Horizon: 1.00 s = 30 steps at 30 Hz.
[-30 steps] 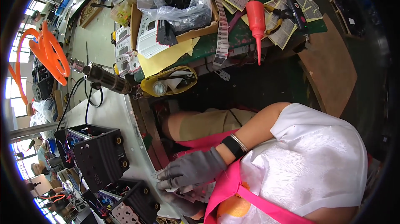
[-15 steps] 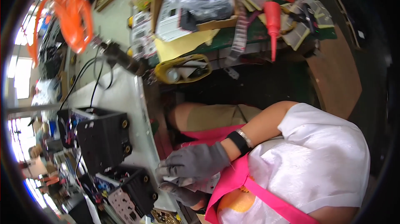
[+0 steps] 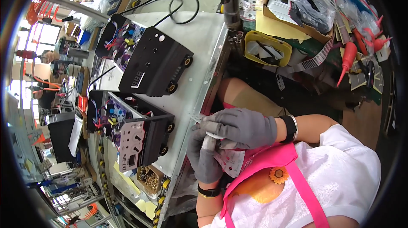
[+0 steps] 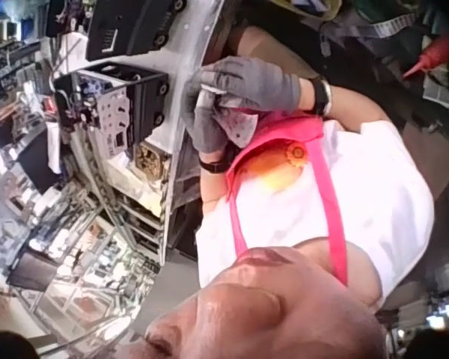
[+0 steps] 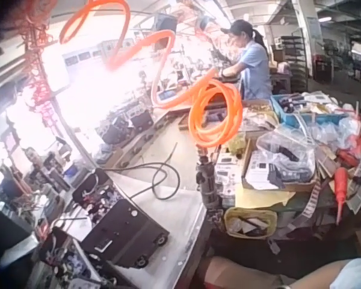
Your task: Cleaning internal components with an air blower and preparing a front panel for assembly.
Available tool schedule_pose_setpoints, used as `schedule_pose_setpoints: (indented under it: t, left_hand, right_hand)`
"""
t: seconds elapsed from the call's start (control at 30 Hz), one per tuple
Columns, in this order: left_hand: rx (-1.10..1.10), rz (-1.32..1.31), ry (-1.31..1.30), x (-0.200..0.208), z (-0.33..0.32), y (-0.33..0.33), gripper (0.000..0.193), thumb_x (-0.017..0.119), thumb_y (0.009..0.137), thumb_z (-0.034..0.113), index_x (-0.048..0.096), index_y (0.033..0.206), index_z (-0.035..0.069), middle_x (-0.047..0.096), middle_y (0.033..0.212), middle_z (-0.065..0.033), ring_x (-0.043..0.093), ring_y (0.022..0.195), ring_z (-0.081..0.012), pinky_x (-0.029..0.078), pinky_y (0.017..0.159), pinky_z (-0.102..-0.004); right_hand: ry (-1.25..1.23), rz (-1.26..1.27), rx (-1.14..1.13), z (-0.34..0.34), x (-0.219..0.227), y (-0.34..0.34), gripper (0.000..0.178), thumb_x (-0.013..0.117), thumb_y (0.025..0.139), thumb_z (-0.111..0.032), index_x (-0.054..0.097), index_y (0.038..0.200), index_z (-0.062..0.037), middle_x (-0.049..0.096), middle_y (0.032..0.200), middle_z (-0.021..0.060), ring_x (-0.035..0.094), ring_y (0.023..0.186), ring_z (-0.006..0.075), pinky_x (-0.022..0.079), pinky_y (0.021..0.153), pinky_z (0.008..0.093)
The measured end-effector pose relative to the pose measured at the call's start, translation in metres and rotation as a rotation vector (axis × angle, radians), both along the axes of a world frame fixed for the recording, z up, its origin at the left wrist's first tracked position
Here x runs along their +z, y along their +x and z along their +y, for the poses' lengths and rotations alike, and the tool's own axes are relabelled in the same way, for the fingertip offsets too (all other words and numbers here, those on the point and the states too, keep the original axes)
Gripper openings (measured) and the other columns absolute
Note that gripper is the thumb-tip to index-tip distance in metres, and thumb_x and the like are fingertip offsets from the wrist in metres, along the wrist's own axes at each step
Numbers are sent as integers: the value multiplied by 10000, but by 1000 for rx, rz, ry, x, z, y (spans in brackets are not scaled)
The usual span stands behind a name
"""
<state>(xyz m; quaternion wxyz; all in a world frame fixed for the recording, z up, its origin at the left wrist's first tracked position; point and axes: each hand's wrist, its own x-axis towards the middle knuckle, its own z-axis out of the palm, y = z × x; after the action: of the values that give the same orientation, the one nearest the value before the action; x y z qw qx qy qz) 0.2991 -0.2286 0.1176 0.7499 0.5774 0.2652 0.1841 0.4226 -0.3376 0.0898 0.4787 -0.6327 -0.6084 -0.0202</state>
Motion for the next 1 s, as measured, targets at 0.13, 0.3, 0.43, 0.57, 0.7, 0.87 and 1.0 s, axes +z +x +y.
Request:
schedule_pose_setpoints:
  t: [0.13, 0.3, 0.43, 0.57, 0.7, 0.87, 1.0]
  left_hand:
    - [6, -21, 254, 7, 6, -2, 169, 546, 851, 149, 579, 911, -6, 541, 1119, -131, 559, 793, -145, 445, 680, -245]
    - [124, -417, 37, 8, 24, -11, 219, 545, 827, 231, 572, 883, 21, 484, 1303, -120, 486, 1182, -289, 349, 1037, -458]
    - [620, -393, 378, -5, 60, -60, 173, 483, 885, 152, 493, 1000, 24, 540, 1073, -137, 582, 959, -236, 545, 756, -349]
    - [241, -573, -254, 23, 116, -112, 168, 463, 907, 56, 464, 1069, 10, 455, 777, -44, 484, 606, -141, 503, 512, -268]
    - [520, -79, 340, 50, 57, -54, 292, 504, 820, 165, 535, 1070, 18, 465, 653, -30, 421, 531, -107, 334, 464, -206]
    - [-80, 65, 1138, 60, 33, 17, 272, 735, 789, 212, 599, 933, 26, 599, 802, -122, 589, 658, -271, 463, 577, -354]
    - [123, 46, 1052, 47, 36, 29, 240, 735, 800, 174, 613, 923, 8, 610, 799, -110, 611, 712, -218, 482, 660, -307]
  right_hand:
    - [87, 624, 129, 4, -1, -8, 334, 607, 895, -216, 585, 1147, 1, 634, 964, 170, 644, 836, 287, 524, 691, 327]
    - [-9, 1171, -76, 8, -3, 11, 240, 562, 931, -195, 632, 998, 25, 655, 862, 79, 625, 728, 168, 505, 658, 281]
    - [296, 1715, -37, 4, -8, 44, 162, 572, 880, -107, 625, 982, 8, 641, 842, 59, 633, 731, 132, 531, 678, 270]
    - [381, 1611, -199, -11, -11, 66, 123, 571, 882, -90, 615, 948, 4, 639, 845, 61, 626, 714, 135, 531, 673, 277]
    - [271, 1369, -289, -5, 33, 59, 128, 558, 900, -99, 620, 947, 4, 634, 793, 43, 616, 685, 112, 521, 635, 260]
    - [172, 831, -276, 8, 53, 44, 117, 552, 902, -65, 620, 946, 19, 626, 738, 5, 557, 644, 27, 468, 572, 202]
    - [252, 761, -282, 12, 53, 41, 111, 551, 898, -56, 615, 943, 23, 619, 735, 2, 547, 672, 32, 469, 607, 209]
